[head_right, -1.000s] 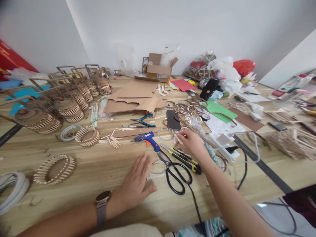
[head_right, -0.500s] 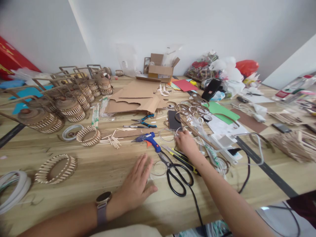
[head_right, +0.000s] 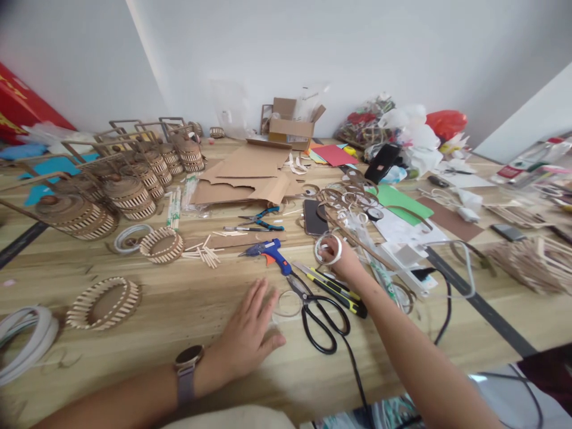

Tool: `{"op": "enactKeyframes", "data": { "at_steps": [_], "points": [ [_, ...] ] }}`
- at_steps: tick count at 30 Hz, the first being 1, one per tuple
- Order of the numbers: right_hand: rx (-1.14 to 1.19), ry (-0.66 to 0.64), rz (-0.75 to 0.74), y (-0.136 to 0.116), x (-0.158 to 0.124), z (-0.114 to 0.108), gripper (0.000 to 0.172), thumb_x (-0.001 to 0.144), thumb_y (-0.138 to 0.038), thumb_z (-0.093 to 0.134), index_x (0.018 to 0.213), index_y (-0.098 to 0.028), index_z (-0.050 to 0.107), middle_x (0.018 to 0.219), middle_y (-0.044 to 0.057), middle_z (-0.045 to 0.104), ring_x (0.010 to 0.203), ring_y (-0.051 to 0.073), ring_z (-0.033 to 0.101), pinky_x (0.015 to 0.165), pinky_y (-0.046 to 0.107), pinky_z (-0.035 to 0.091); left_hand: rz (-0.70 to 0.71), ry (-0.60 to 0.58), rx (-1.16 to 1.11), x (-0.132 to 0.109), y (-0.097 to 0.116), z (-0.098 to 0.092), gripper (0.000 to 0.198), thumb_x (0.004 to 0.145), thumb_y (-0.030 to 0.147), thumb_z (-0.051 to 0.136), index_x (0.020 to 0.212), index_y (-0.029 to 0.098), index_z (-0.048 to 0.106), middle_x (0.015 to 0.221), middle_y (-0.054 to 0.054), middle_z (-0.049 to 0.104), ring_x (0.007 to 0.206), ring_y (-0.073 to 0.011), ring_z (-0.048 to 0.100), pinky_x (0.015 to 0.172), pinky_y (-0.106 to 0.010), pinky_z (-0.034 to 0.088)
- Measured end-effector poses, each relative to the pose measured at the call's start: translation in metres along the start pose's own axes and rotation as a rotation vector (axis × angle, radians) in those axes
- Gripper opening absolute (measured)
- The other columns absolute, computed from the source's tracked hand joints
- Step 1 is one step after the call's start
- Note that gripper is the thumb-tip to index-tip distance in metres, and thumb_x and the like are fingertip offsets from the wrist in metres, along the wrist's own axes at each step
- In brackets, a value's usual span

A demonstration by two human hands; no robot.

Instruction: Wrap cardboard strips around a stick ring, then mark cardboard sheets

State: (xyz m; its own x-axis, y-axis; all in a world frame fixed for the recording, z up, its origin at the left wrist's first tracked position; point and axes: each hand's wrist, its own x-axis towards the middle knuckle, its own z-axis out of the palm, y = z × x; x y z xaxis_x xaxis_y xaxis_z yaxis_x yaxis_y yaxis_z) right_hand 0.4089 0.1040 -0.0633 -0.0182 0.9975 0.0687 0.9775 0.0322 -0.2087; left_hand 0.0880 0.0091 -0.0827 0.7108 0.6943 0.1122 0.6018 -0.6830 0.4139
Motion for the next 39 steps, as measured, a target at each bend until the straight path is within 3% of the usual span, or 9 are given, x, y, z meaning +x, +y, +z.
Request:
{"op": "enactKeyframes", "data": {
  "at_steps": [10,15,18,21,24,29,31,34,39],
  "points": [
    [0.0,-0.095,-0.001,-0.034,0.007,-0.013,0.035,0.096,-0.038,0.062,0.125,-0.018,0.06,0.124,0.009,0.063,0.101,0.022,0.065,0.085,0.043,0.057,-0.03,-0.04,0.023,0.002,0.004,-0.007,0.079,0.096,0.062,0.047,0.157,0.016,0.026,0.164,-0.023,0.019,0.152,-0.0397,0.015,0.118,-0.058,0.031],
    [-0.075,-0.147,0.092,-0.028,0.009,-0.032,0.034,0.096,-0.037,0.061,0.125,-0.019,0.061,0.125,0.009,0.063,0.103,0.022,0.064,0.086,0.042,0.056,-0.026,-0.055,0.026,0.002,0.004,-0.007,0.079,0.096,0.063,0.047,0.156,0.014,0.029,0.163,-0.023,0.021,0.152,-0.0399,0.015,0.119,-0.057,0.03],
    [-0.142,-0.118,0.207,-0.015,0.008,-0.061,0.028,0.096,-0.035,0.062,0.117,-0.017,0.064,0.117,0.009,0.066,0.099,0.021,0.065,0.085,0.042,0.056,-0.019,-0.036,0.001,0.001,0.003,-0.005,0.078,0.098,0.06,0.045,0.157,0.013,0.027,0.164,-0.023,0.02,0.152,-0.0386,0.014,0.121,-0.056,0.028],
    [-0.155,-0.066,0.244,-0.025,-0.007,-0.084,0.018,0.095,-0.02,0.054,0.091,-0.011,0.069,0.096,0.016,0.07,0.09,0.028,0.067,0.079,0.043,0.052,-0.013,-0.014,-0.054,0.0,0.0,-0.001,0.078,0.1,0.059,0.04,0.156,0.007,0.024,0.163,-0.025,0.018,0.152,-0.0386,0.014,0.121,-0.057,0.027],
    [-0.053,-0.104,0.112,-0.073,-0.04,-0.076,0.021,0.094,-0.018,0.049,0.084,-0.017,0.068,0.091,0.014,0.071,0.085,0.027,0.067,0.075,0.038,0.049,-0.005,0.076,-0.15,-0.002,-0.005,0.005,0.075,0.104,0.054,0.032,0.159,0.007,0.011,0.163,-0.026,0.017,0.152,-0.0359,0.017,0.12,-0.057,0.028],
    [0.234,-0.364,-0.254,-0.161,-0.091,-0.035,0.017,0.079,-0.006,0.06,0.083,-0.02,0.069,0.092,0.004,0.073,0.087,0.017,0.068,0.078,0.023,0.05,0.023,0.19,-0.242,-0.006,-0.011,0.011,0.074,0.105,0.051,0.028,0.16,0.016,-0.005,0.165,-0.022,0.013,0.153,-0.0346,0.016,0.119,-0.057,0.03],
    [0.319,-0.411,-0.315,-0.169,-0.096,-0.035,0.026,0.074,-0.004,0.065,0.094,-0.02,0.07,0.104,0.005,0.074,0.099,0.018,0.068,0.085,0.023,0.05,0.05,0.16,-0.23,-0.006,-0.012,0.01,0.077,0.103,0.056,0.031,0.161,0.017,-0.001,0.165,-0.022,0.015,0.153,-0.036,0.017,0.119,-0.058,0.029],
    [0.501,-0.48,-0.386,-0.158,-0.093,-0.048,0.031,0.082,-0.012,0.065,0.111,-0.02,0.07,0.123,0.009,0.07,0.116,0.022,0.063,0.099,0.031,0.047,0.063,0.134,-0.204,-0.005,-0.01,0.01,0.083,0.1,0.062,0.035,0.161,0.017,0.002,0.164,-0.023,0.017,0.152,-0.0383,0.017,0.118,-0.061,0.027],
    [0.574,-0.436,-0.425,-0.138,-0.09,-0.057,0.029,0.095,-0.02,0.047,0.105,-0.021,0.075,0.112,0.008,0.074,0.107,0.021,0.067,0.094,0.031,0.05,0.038,0.183,-0.212,-0.004,-0.004,0.011,0.09,0.099,0.064,0.035,0.158,0.019,-0.016,0.163,-0.027,0.016,0.151,-0.0404,0.017,0.115,-0.065,0.031]
  ]
}}
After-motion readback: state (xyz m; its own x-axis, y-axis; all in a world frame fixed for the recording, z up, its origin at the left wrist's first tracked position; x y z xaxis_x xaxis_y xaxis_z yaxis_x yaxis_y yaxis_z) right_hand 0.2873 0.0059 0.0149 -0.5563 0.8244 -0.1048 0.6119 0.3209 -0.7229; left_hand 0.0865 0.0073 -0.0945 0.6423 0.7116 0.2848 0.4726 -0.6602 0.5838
